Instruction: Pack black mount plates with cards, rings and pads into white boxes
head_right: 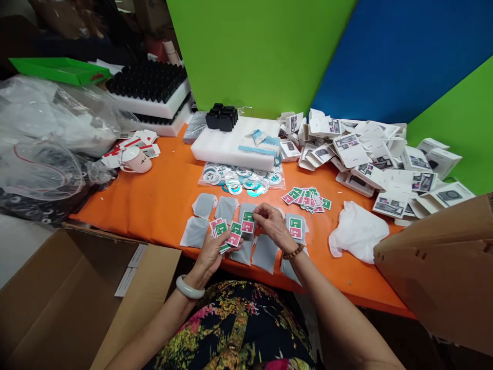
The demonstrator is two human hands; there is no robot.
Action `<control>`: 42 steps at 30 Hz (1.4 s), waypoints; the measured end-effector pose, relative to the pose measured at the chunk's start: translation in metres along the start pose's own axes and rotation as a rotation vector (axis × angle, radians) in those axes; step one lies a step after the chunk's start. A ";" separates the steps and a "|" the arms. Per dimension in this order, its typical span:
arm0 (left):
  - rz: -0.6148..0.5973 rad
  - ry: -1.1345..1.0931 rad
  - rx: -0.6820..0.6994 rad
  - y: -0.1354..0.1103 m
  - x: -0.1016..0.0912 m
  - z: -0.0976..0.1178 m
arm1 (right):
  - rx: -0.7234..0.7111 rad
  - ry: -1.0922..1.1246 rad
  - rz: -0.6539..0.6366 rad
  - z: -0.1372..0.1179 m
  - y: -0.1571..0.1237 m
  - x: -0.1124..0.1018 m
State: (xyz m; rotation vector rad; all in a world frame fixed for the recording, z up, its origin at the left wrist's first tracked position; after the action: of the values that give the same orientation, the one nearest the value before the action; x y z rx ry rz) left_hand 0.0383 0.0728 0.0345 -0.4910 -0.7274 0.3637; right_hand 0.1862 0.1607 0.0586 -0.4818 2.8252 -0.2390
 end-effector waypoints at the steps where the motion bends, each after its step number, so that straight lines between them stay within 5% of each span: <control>1: 0.012 -0.002 0.010 0.000 -0.003 0.002 | -0.001 -0.024 0.009 0.001 0.005 -0.002; 8: 0.071 -0.028 0.053 -0.005 -0.017 0.012 | -0.065 -0.425 0.186 0.007 0.030 -0.003; 14: 0.050 -0.026 0.051 -0.007 -0.016 0.015 | -0.222 -0.618 0.315 -0.020 0.014 0.000; 17: 0.021 -0.029 0.055 -0.006 -0.013 0.014 | -0.207 -0.489 0.164 -0.028 0.006 0.013; 21: 0.014 -0.032 0.055 -0.005 -0.013 0.013 | -0.104 -0.189 -0.208 -0.026 0.001 0.044; 24: 0.013 -0.025 0.048 -0.007 -0.013 0.015 | -0.034 -0.016 -0.316 -0.022 0.007 0.056; 28: 0.062 -0.050 0.041 -0.011 -0.021 0.021 | -0.002 0.009 -0.170 -0.014 0.033 0.053; 34: 0.048 -0.123 0.070 -0.017 -0.037 0.029 | -0.113 -0.320 0.026 -0.007 0.065 0.061; 42: 0.028 -0.144 0.048 -0.017 -0.041 0.030 | -0.286 -0.479 0.125 -0.034 0.045 0.061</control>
State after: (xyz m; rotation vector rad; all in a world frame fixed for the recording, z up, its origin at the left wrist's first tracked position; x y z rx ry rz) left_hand -0.0091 0.0481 0.0408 -0.4331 -0.8498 0.4449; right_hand 0.1078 0.1859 0.0679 -0.3575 2.4086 0.2748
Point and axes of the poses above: each hand's wrist, its own y-axis towards the middle knuckle, its own x-axis out of the palm, z = x × y, the point moved 6 cm from there along y, towards the middle knuckle, and after that the axes turned 8 degrees about -y, right-handed, at the moved point
